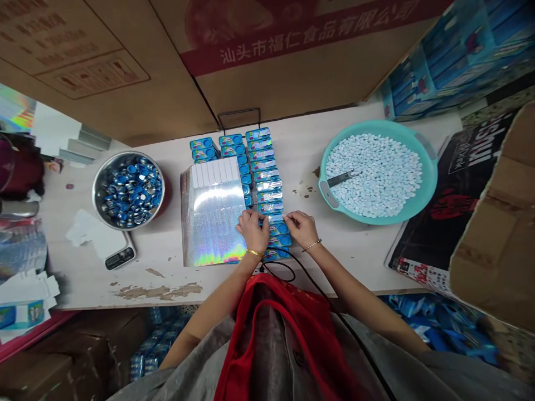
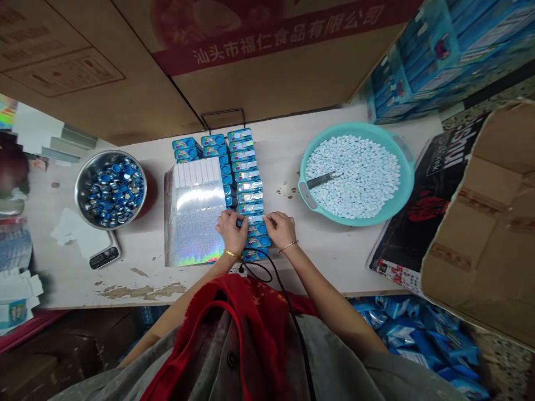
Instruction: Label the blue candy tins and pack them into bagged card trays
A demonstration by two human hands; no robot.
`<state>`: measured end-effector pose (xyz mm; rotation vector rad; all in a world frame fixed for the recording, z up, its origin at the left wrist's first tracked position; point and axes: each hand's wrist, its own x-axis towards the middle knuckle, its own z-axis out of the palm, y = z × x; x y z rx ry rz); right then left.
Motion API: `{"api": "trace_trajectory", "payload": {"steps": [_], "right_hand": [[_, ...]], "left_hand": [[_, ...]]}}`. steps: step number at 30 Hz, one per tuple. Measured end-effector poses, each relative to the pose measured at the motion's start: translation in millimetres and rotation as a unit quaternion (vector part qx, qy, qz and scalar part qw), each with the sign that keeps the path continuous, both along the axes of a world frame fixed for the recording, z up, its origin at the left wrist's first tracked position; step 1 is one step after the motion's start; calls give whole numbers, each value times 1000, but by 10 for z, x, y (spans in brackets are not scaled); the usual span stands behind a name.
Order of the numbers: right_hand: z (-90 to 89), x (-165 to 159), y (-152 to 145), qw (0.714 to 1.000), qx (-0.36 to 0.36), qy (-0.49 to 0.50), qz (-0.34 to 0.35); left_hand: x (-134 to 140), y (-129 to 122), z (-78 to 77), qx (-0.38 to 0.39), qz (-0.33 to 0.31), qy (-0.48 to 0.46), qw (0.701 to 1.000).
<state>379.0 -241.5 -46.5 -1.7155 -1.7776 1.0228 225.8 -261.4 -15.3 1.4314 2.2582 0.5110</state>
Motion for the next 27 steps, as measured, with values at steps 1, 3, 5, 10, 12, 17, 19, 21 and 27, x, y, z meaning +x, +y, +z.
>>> {"api": "trace_trajectory", "payload": {"steps": [1, 3, 5, 10, 12, 17, 19, 21, 27], "right_hand": [[-25, -3, -6, 1000, -11, 14, -19], [-56, -12, -23, 997, -26, 51, -47], [-53, -26, -48, 996, -23, 75, -40], [69, -35, -103, 997, 3, -42, 64], [132, -37, -81, 989, 28, -108, 97], [313, -288, 196, 975, 149, -159, 40], [387, -549, 376, 975, 177, -129, 50], [434, -887, 569, 973, 194, -99, 75], [384, -1983, 1056, 955, 216, -50, 196]], "left_hand": [[-6, 12, 0, -3, -1, 4, 1000], [-12, 32, 7, -13, 6, 8, 1000], [7, 35, 20, -29, 8, 15, 999], [47, -18, 70, -51, -36, 28, 998], [-142, 46, 83, -18, -50, 4, 999], [-1515, 673, 61, 137, -60, -32, 988], [-2144, 989, -12, 140, -49, -50, 988], [-2597, 1223, -127, 82, -38, -85, 992], [-2846, 1284, -270, -21, -96, -203, 974]]}}
